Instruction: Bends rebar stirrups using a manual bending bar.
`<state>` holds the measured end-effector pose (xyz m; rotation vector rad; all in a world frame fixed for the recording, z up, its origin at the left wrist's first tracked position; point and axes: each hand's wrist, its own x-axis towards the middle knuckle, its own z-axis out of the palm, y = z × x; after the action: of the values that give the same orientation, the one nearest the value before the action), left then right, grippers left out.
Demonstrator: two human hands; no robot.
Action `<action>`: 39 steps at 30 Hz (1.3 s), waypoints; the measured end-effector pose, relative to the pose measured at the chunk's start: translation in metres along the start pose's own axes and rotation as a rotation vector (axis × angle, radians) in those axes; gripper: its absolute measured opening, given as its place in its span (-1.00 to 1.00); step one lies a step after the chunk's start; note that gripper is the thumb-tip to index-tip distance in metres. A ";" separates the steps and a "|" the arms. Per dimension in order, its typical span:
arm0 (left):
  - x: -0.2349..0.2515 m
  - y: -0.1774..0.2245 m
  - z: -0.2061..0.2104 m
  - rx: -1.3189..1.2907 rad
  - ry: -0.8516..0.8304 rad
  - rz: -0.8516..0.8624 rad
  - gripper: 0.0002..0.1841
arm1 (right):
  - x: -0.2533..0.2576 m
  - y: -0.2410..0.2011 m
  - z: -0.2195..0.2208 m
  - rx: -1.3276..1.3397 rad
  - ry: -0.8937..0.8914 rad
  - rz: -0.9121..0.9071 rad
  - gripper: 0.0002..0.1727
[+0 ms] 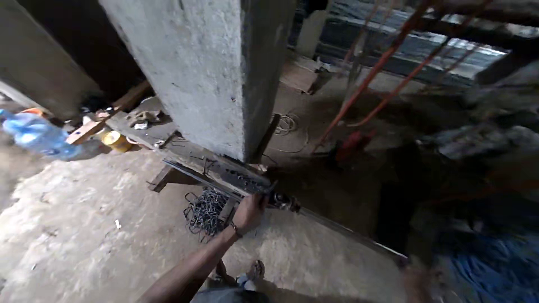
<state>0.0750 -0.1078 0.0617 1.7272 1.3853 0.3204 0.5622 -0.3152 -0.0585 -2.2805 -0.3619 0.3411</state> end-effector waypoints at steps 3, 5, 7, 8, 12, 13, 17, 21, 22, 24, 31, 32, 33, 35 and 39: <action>-0.051 0.022 -0.015 0.220 0.052 0.101 -0.59 | 0.039 -0.065 0.044 -0.490 -0.192 -0.326 -0.55; -0.083 0.003 -0.025 0.264 0.136 0.133 -0.62 | 0.042 -0.107 0.077 -0.665 -0.239 -0.512 -0.56; -0.110 -0.035 -0.029 0.182 0.168 0.071 -0.64 | 0.038 -0.140 0.097 -0.806 -0.273 -0.667 -0.56; -0.123 -0.058 -0.029 0.127 0.183 0.010 -0.64 | 0.041 -0.147 0.105 -0.835 -0.279 -0.708 -0.55; -0.162 -0.151 -0.020 0.070 0.194 -0.193 -0.66 | 0.035 -0.153 0.140 -0.780 -0.245 -0.740 -0.45; -0.164 -0.172 -0.015 0.080 0.182 -0.256 -0.67 | 0.020 -0.157 0.149 -0.769 -0.218 -0.721 -0.36; -0.136 -0.259 0.005 0.141 0.205 -0.487 -0.64 | -0.101 -0.161 0.181 -0.539 -0.164 -0.824 -0.42; -0.072 -0.338 0.010 0.081 0.287 -0.628 -0.55 | -0.228 -0.137 0.211 -0.413 -0.460 -1.166 -0.65; -0.057 -0.351 0.006 0.081 0.290 -0.669 -0.45 | -0.247 -0.134 0.225 -0.406 -0.493 -1.208 -0.66; -0.032 -0.363 -0.004 0.031 0.246 -0.740 -0.23 | -0.269 -0.135 0.247 -0.461 -0.524 -1.204 -0.67; -0.038 -0.260 -0.022 0.017 -0.120 -0.566 -0.56 | -0.217 -0.148 0.208 -0.562 -0.279 -1.065 -0.64; -0.048 -0.240 -0.016 -0.094 -0.132 -0.486 -0.59 | -0.202 -0.149 0.196 -0.562 -0.235 -1.003 -0.61; -0.055 -0.223 -0.007 -0.232 -0.132 -0.413 -0.60 | -0.185 -0.150 0.186 -0.556 -0.192 -0.943 -0.56; -0.061 -0.184 0.012 -0.518 -0.147 -0.330 -0.62 | -0.148 -0.153 0.173 -0.565 -0.126 -0.857 -0.48; -0.027 -0.129 0.066 -0.994 -0.034 -0.477 -0.64 | -0.080 -0.167 0.165 -0.712 -0.180 -0.775 -0.38</action>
<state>0.0245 -0.1626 -0.0655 0.5731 1.2374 0.5765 0.4049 -0.1246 -0.0320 -2.5338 -1.6064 -0.0022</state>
